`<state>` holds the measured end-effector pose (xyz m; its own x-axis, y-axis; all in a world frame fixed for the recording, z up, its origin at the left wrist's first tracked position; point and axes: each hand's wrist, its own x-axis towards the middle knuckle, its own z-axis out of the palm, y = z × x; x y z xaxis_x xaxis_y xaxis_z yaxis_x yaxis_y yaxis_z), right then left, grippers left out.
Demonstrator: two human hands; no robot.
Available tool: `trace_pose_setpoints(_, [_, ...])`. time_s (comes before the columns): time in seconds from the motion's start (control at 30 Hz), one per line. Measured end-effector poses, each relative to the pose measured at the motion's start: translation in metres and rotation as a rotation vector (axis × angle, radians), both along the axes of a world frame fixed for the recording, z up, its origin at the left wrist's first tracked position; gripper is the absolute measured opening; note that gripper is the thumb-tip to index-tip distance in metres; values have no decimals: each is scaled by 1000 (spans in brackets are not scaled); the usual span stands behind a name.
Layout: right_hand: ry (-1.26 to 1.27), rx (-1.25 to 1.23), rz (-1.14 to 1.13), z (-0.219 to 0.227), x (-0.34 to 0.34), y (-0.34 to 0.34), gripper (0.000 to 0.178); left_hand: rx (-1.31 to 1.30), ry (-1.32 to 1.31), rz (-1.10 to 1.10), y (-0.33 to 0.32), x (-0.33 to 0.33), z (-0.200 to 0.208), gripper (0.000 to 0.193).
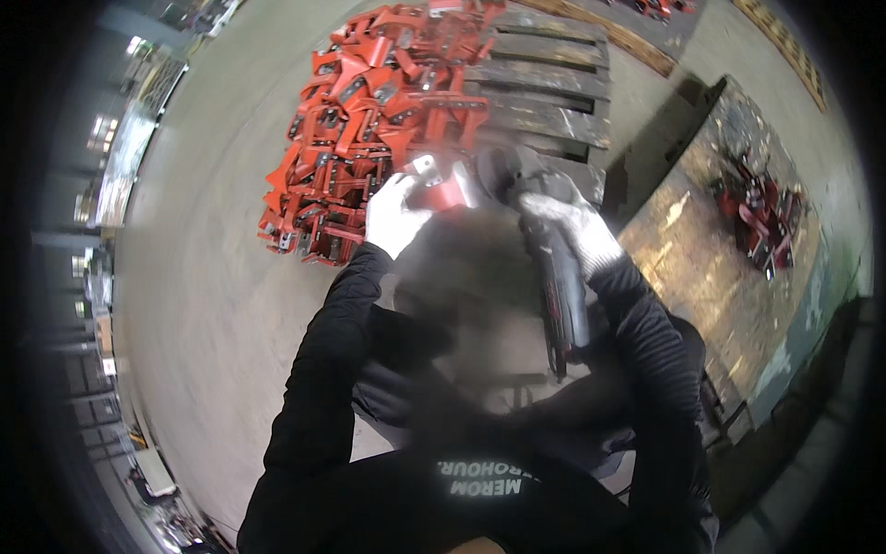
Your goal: The person uses an angle grinder to smooth the edges of red metal parts. They pick up each part, grind its edges while holding it with a gloved hand, and place it back on a wooden pallet. The process is repeated for multiple parts.
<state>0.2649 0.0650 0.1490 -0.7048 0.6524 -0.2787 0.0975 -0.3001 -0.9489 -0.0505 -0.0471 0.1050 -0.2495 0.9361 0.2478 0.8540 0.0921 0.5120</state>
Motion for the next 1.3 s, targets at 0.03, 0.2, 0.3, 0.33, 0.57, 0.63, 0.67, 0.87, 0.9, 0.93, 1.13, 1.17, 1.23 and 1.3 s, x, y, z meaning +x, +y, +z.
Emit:
trace_pose_setpoints(0.03, [22,-189,-86,3,1,-4,31,1,6,-23,0,5,-2,45])
trace_pose_setpoints(0.2, [69,-525,-136,2,8,-5,37,23,-74,-38,4,8,-10,45])
trace_pose_setpoints(0.3, [109,-501,-140,0,9,-12,40,123,-205,-7,8,8,-13,38])
trace_pose_setpoints(0.33, [89,-349,-71,-7,13,-11,37,125,-220,6,8,8,-12,40])
trace_pose_setpoints(0.57, [-17,264,109,-26,28,1,37,14,-212,206,19,3,-11,65])
trace_pose_setpoints(0.63, [-6,143,-8,-25,23,-1,48,-51,-144,278,22,11,-2,82])
trace_pose_setpoints(0.67, [10,85,-63,-21,19,-2,55,-98,-102,301,21,14,3,81])
trace_pose_setpoints(0.87, [-62,-90,-333,1,0,-7,85,-236,-650,180,7,34,3,65])
trace_pose_setpoints(0.9, [-72,-110,-336,5,-2,-8,92,-228,-786,139,1,38,6,60])
trace_pose_setpoints(0.93, [-56,-66,-351,1,-4,-8,93,-226,-920,102,-6,42,9,55])
trace_pose_setpoints(1.13, [-27,39,-384,-3,-8,-2,99,-251,-1425,-75,-12,66,16,40])
trace_pose_setpoints(1.17, [3,16,-397,1,-11,-2,97,-256,-1484,-80,-12,70,20,39])
trace_pose_setpoints(1.23, [12,-3,-394,3,-12,-2,97,-296,-1575,-29,-10,70,17,36])
trace_pose_setpoints(1.3, [30,-24,-394,3,-13,-2,97,-268,-1571,-59,-11,75,22,34])
